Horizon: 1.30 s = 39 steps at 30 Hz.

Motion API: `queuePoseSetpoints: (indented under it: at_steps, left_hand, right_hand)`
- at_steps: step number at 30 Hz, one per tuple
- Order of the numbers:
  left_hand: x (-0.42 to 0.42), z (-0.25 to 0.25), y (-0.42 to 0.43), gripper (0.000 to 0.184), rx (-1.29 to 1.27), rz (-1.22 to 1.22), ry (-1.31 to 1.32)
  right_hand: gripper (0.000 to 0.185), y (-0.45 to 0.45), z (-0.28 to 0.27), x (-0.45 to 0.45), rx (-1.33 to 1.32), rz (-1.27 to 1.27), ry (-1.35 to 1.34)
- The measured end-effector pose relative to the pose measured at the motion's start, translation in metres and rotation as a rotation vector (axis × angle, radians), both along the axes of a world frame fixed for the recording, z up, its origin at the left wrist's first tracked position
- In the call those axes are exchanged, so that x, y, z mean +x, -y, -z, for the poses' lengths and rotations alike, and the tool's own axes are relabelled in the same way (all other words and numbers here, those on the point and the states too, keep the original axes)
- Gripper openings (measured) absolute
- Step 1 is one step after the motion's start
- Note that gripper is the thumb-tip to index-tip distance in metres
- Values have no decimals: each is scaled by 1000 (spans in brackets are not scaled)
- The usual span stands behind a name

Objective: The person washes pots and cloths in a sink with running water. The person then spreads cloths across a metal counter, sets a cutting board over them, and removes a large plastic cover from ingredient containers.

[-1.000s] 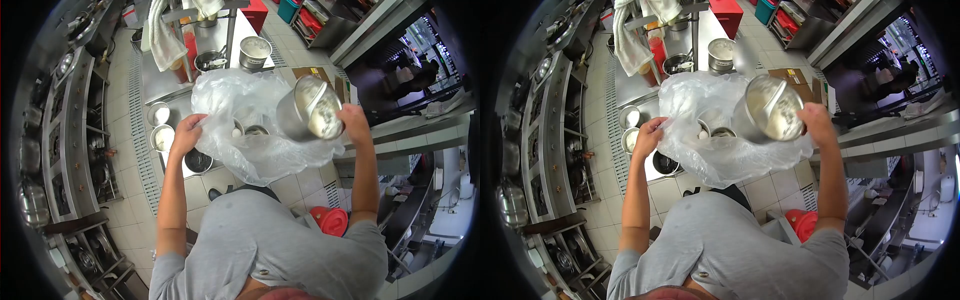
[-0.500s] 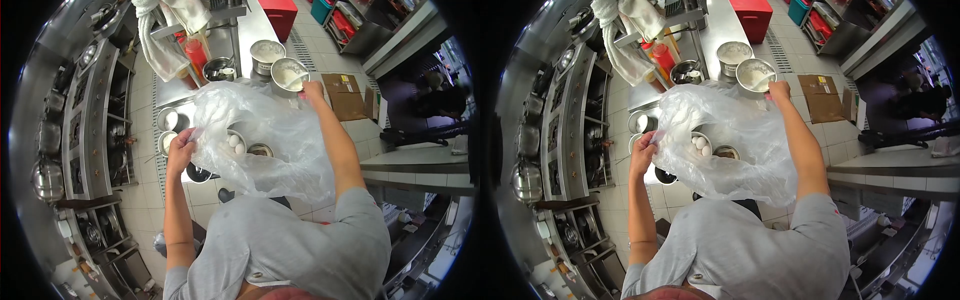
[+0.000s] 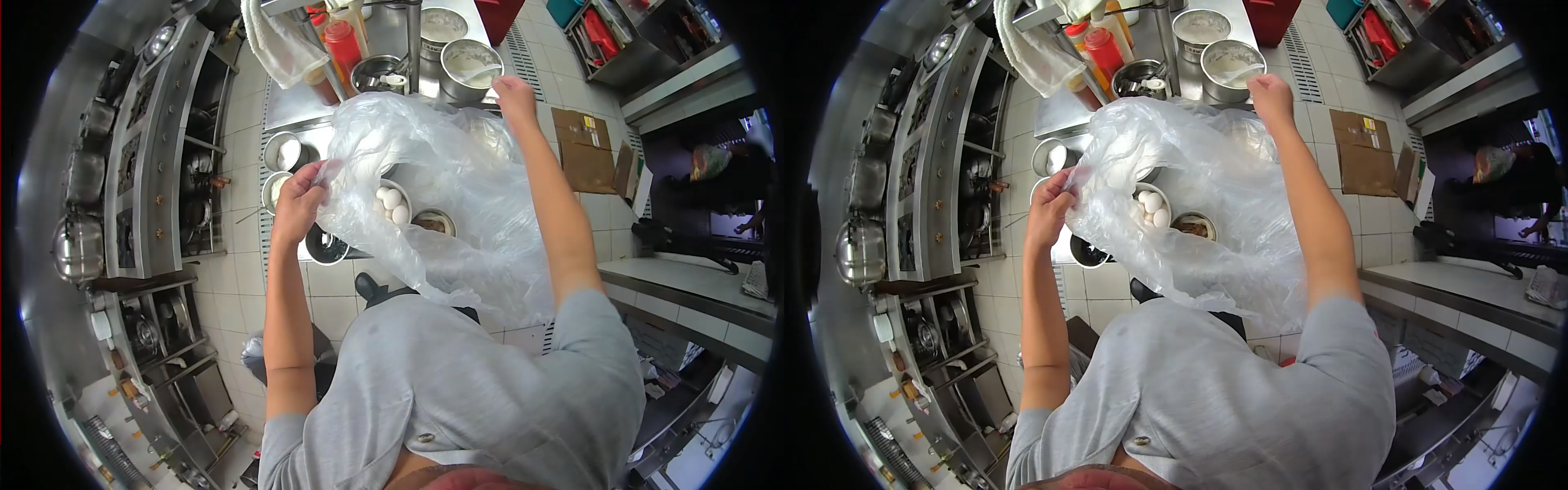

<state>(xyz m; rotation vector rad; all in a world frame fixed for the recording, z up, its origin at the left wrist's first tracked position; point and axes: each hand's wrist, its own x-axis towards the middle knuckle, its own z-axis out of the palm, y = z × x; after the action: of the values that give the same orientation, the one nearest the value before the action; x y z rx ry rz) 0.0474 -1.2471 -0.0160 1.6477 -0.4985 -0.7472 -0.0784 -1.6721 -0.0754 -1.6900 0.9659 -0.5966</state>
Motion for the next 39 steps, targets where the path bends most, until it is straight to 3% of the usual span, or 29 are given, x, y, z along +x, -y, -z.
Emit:
queuePoseSetpoints:
  at_steps: [1,3,5,7,9,11,14,17,20,23,27,30,37,39]
  left_hand:
    - [2,2,-1,47,-13,-7,-7]
    - [7,6,-5,47,-33,-15,-25]
    - [12,8,-8,48,-54,-3,-31]
    - [11,5,-10,49,-60,-13,-41]
    - [12,1,-13,49,-85,-3,-51]
    - [15,-4,-20,50,-120,22,-61]
    - [9,-28,-21,50,-206,-13,-118]
    - [17,-23,-28,50,-197,9,-85]
    - [17,-17,-33,48,-153,14,-58]
    - [18,-11,-32,46,-129,21,-28]
    - [24,-7,-30,45,-103,27,30]
    - [30,-4,-18,42,-168,54,10]
    - [46,-16,32,33,-201,101,105]
    - [52,-11,46,33,-189,124,176]
  right_hand:
    - [23,-34,-30,-19,-135,-32,100]
    - [18,-94,-48,-58,-67,-391,306]
    - [17,-158,-33,-81,-146,-631,153]
    - [21,-201,-16,-75,-192,-667,-47]
    - [28,-208,22,-49,-165,-552,-251]
    - [31,-199,83,-12,-373,-580,-410]
    - [30,-200,104,29,-119,-525,-453]
    - [24,-204,131,49,283,-461,-221]
    - [22,-208,149,68,106,-300,-326]
    - [35,-217,149,74,-88,-212,-396]
    - [36,-203,133,76,-168,-144,-440]
    - [27,-185,129,61,-546,-29,-301]
    - [29,-188,-36,-34,-12,-156,-436]
    - [29,-200,-61,-67,-45,-128,-464]
